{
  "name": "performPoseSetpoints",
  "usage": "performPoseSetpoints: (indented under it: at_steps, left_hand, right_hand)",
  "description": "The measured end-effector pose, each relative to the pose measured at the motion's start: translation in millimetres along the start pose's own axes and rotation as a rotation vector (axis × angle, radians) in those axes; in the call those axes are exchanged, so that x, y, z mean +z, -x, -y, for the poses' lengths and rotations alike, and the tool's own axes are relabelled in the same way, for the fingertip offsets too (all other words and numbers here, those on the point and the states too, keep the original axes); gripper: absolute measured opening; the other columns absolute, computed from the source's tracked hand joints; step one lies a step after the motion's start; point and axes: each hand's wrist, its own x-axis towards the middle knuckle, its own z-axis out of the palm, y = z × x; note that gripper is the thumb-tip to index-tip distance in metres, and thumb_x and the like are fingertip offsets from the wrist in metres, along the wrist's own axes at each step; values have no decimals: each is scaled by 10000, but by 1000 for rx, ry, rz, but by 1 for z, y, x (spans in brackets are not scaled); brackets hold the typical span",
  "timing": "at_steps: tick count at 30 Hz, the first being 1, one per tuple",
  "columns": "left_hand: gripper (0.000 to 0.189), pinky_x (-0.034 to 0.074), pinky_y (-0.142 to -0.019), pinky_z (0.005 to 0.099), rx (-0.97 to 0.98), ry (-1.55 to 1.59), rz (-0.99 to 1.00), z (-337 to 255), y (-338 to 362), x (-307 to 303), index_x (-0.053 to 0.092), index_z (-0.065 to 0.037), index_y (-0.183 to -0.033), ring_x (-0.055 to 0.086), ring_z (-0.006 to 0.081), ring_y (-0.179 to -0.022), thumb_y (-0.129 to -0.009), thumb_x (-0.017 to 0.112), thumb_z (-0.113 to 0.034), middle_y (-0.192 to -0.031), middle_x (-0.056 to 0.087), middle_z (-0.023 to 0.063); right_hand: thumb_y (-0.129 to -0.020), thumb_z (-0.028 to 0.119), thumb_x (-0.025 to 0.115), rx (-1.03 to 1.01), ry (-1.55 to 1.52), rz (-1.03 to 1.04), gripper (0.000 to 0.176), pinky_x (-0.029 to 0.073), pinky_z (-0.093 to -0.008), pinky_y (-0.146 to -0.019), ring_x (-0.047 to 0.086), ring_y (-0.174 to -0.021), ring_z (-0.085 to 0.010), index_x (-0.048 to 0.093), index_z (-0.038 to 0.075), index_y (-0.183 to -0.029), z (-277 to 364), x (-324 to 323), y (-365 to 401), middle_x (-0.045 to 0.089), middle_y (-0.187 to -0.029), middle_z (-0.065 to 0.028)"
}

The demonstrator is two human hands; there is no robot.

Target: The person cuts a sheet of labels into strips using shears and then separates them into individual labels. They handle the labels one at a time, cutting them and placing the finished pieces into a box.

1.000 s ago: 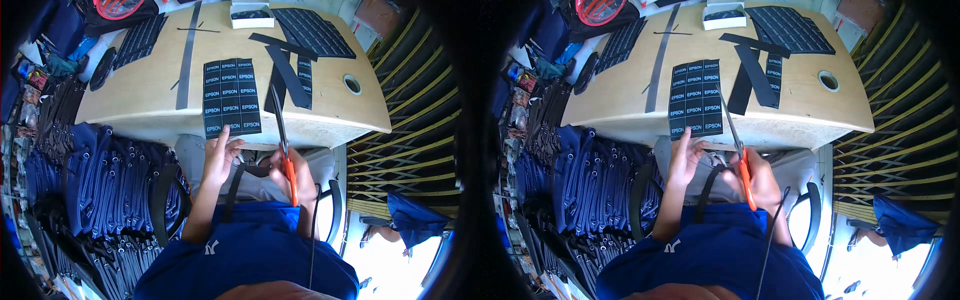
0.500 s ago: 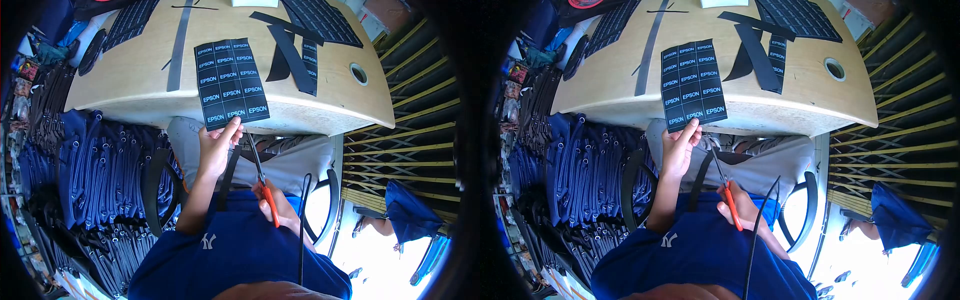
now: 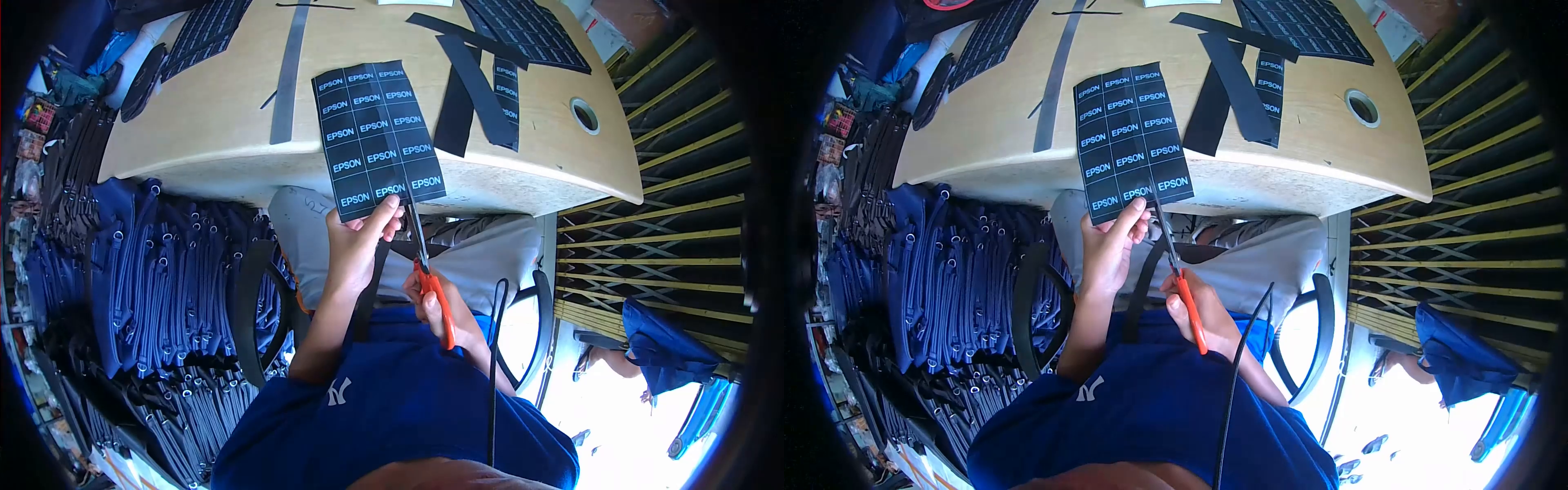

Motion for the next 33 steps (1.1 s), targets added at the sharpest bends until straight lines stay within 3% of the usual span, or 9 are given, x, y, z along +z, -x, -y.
performPoseSetpoints:
  at_steps: [17, 19, 33]
  left_hand:
    - [123, 436, -496, 209, -26, 21, 26, 1, 4, -3, 652, 12, -869, 580, 95, -574, -800, 688, -83, -724, 641, 68]
    - [117, 435, -493, 208, -32, 20, 32, 3, 4, -4, 652, 12, -864, 579, 95, -571, -800, 687, -79, -722, 641, 69]
    - [125, 433, -501, 212, -40, 46, 39, 4, 4, -3, 650, 14, -866, 569, 93, -568, -804, 684, -89, -720, 640, 70]
  right_hand:
    - [-779, 743, 411, 66, -155, -10, 801, 401, -234, -499, 475, -561, -85, 480, -32, -965, 7, 6, -4, 478, -677, -18]
    - [-812, 703, 422, 41, -236, -16, 745, 243, -210, -436, 303, -504, -49, 448, -24, -977, 4, 9, -4, 350, -685, 3]
    - [-801, 714, 429, 44, -249, -9, 752, 235, -208, -440, 303, -511, -49, 451, -18, -972, 5, 9, -4, 354, -691, 4]
